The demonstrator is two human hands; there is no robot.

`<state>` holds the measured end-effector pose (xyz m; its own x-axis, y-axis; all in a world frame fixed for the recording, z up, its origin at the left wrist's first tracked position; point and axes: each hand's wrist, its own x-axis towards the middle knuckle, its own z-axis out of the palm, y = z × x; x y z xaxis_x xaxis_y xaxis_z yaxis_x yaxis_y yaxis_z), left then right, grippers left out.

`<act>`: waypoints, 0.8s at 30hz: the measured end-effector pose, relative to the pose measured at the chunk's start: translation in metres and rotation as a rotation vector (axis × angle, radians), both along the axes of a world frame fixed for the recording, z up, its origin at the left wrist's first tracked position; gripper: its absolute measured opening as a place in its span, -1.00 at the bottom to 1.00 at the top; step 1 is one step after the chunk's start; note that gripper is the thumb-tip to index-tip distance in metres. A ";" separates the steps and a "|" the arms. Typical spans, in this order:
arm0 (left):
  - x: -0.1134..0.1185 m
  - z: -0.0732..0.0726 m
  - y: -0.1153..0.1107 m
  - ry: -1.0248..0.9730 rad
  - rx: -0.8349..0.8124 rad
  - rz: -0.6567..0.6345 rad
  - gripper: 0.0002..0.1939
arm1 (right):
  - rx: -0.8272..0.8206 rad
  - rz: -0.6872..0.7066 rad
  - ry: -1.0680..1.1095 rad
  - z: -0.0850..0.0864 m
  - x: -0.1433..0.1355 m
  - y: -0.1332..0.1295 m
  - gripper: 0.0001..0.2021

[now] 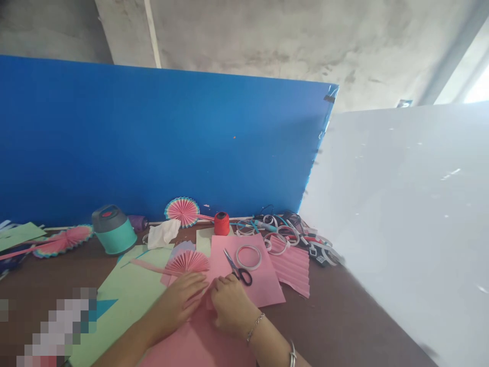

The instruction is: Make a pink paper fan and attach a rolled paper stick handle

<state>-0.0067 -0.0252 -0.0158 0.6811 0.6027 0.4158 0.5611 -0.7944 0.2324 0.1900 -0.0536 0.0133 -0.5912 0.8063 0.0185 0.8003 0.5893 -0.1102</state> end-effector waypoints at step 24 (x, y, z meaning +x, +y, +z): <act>0.007 0.008 -0.018 -0.046 0.070 -0.167 -0.70 | 0.174 -0.500 0.392 -0.032 0.013 0.028 -0.75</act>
